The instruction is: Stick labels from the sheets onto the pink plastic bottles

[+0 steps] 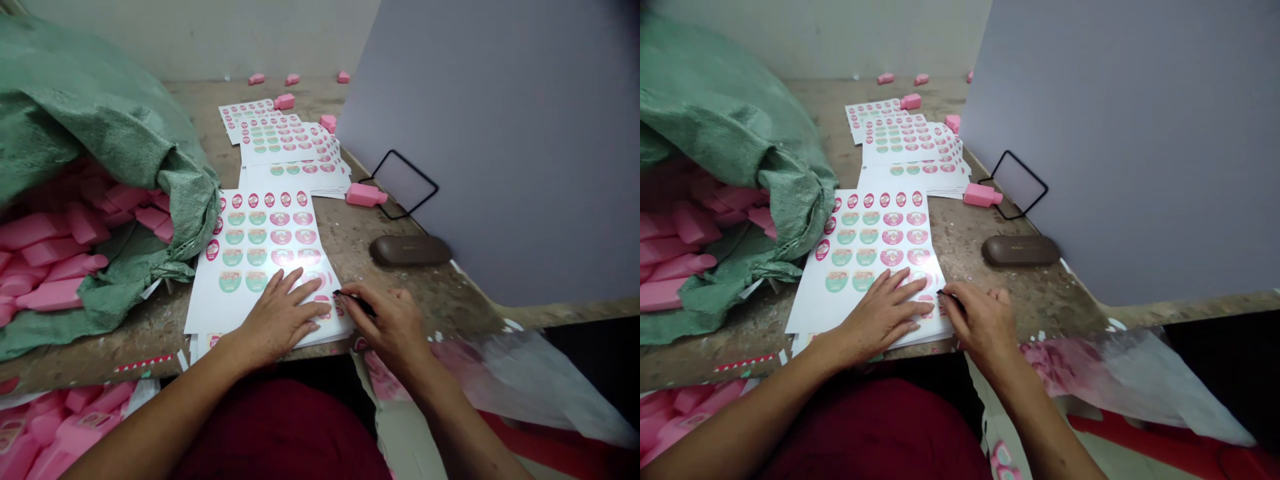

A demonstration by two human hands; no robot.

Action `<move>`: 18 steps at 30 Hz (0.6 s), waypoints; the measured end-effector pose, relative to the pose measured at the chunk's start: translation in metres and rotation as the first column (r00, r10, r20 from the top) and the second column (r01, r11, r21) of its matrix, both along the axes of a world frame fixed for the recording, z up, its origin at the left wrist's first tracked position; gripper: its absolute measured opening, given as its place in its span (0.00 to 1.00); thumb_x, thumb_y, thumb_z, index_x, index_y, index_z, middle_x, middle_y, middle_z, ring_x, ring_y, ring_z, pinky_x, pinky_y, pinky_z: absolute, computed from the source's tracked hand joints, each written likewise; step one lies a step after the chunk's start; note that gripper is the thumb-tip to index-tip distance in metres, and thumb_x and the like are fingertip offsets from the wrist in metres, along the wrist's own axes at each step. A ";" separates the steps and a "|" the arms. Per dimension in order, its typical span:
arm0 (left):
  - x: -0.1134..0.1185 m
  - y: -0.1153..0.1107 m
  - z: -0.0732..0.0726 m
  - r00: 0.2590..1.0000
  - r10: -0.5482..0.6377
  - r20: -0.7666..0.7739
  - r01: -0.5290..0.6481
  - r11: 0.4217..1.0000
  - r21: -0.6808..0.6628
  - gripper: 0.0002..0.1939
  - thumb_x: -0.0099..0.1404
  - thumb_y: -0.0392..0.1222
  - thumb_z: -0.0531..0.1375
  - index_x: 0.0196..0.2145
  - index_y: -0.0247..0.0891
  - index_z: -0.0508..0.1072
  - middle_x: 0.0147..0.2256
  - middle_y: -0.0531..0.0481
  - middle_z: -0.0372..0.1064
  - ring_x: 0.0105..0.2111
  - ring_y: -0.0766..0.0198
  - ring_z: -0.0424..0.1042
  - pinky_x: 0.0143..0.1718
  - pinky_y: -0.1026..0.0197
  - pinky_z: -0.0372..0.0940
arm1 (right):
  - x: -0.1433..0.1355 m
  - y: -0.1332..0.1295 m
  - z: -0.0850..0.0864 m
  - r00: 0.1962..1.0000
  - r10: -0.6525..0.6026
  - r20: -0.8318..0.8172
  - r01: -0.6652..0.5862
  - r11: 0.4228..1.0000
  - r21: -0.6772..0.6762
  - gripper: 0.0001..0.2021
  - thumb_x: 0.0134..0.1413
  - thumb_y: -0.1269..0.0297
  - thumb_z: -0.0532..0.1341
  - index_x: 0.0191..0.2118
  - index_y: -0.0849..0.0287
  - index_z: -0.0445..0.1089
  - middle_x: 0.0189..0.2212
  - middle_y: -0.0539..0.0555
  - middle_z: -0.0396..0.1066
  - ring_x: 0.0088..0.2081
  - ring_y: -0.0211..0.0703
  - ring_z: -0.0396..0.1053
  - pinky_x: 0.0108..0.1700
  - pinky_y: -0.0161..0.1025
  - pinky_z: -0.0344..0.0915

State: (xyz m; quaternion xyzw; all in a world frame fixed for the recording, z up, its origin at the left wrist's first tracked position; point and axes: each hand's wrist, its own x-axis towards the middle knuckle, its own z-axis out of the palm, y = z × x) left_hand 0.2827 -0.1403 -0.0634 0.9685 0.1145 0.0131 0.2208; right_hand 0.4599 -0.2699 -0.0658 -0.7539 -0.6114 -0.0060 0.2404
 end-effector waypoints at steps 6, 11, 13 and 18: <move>-0.001 -0.001 0.000 1.000 0.006 0.006 -0.006 1.000 0.018 0.19 0.71 0.46 0.54 0.58 0.48 0.70 0.66 0.47 0.58 0.68 0.43 0.48 0.66 0.34 0.46 | -0.004 0.001 -0.001 0.999 -0.002 0.052 0.003 1.000 -0.028 0.11 0.66 0.62 0.54 0.37 0.55 0.73 0.32 0.50 0.79 0.26 0.40 0.67 0.35 0.42 0.47; 0.000 -0.001 0.001 1.000 0.006 -0.007 -0.006 1.000 0.009 0.19 0.71 0.46 0.55 0.58 0.49 0.70 0.66 0.47 0.58 0.68 0.44 0.48 0.66 0.34 0.46 | -0.007 0.003 -0.003 0.995 -0.028 0.098 0.029 1.000 -0.003 0.10 0.66 0.62 0.55 0.36 0.56 0.73 0.30 0.49 0.79 0.25 0.42 0.67 0.35 0.43 0.48; 0.000 -0.001 0.002 1.000 0.010 -0.008 -0.010 1.000 0.009 0.19 0.71 0.46 0.55 0.58 0.49 0.70 0.66 0.47 0.58 0.68 0.44 0.49 0.66 0.34 0.46 | -0.006 0.004 -0.005 0.996 -0.055 0.067 0.055 0.998 -0.007 0.11 0.65 0.62 0.55 0.37 0.56 0.74 0.30 0.51 0.79 0.26 0.42 0.68 0.35 0.43 0.49; 0.001 0.000 0.002 1.000 0.006 -0.001 -0.006 1.000 0.004 0.19 0.70 0.46 0.56 0.58 0.49 0.71 0.66 0.46 0.58 0.68 0.45 0.49 0.66 0.34 0.46 | -0.002 0.004 -0.007 0.986 -0.049 -0.160 0.038 0.997 -0.072 0.11 0.64 0.59 0.55 0.37 0.54 0.74 0.29 0.51 0.79 0.28 0.44 0.72 0.36 0.41 0.55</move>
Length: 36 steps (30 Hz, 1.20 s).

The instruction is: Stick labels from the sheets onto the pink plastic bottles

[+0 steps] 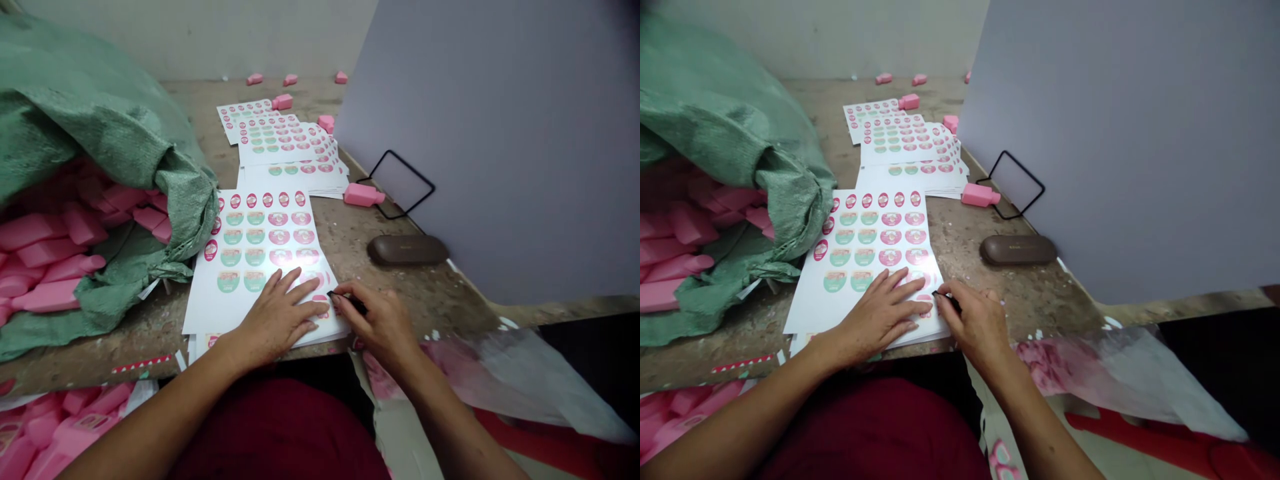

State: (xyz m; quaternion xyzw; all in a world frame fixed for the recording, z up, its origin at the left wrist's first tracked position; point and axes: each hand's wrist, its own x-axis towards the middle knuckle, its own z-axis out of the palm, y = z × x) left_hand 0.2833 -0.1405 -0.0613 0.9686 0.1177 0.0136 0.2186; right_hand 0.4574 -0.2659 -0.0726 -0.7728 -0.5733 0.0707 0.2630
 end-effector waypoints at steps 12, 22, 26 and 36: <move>-0.002 0.000 -0.004 1.000 0.000 0.020 0.000 1.000 0.012 0.20 0.71 0.47 0.55 0.58 0.48 0.70 0.66 0.46 0.58 0.68 0.44 0.49 0.66 0.34 0.46 | -0.003 -0.003 0.002 0.978 -0.007 0.208 -0.003 0.999 0.047 0.12 0.66 0.60 0.54 0.36 0.55 0.73 0.30 0.50 0.79 0.25 0.41 0.66 0.36 0.43 0.49; -0.002 0.000 -0.005 0.999 0.017 0.038 -0.015 0.999 -0.042 0.20 0.70 0.44 0.56 0.58 0.46 0.69 0.65 0.44 0.59 0.69 0.46 0.48 0.67 0.35 0.45 | 0.000 -0.005 0.006 0.996 0.005 -0.086 -0.002 1.000 0.028 0.14 0.65 0.58 0.54 0.42 0.55 0.75 0.29 0.52 0.78 0.28 0.44 0.73 0.34 0.40 0.61; -0.004 0.000 -0.007 0.992 0.107 0.074 -0.098 0.988 -0.116 0.28 0.67 0.45 0.59 0.62 0.37 0.60 0.66 0.37 0.55 0.70 0.46 0.45 0.68 0.38 0.45 | -0.008 -0.013 0.006 0.995 -0.021 -0.094 0.014 0.997 -0.072 0.19 0.60 0.52 0.59 0.53 0.55 0.75 0.32 0.56 0.80 0.30 0.50 0.76 0.33 0.43 0.67; -0.003 0.007 -0.006 0.996 0.093 0.018 -0.087 0.976 -0.200 0.42 0.62 0.52 0.64 0.67 0.37 0.51 0.69 0.33 0.47 0.70 0.43 0.40 0.67 0.34 0.44 | -0.001 -0.046 0.035 0.622 -0.039 -0.782 0.079 0.997 0.013 0.17 0.49 0.47 0.68 0.42 0.49 0.78 0.35 0.54 0.80 0.35 0.50 0.78 0.33 0.43 0.74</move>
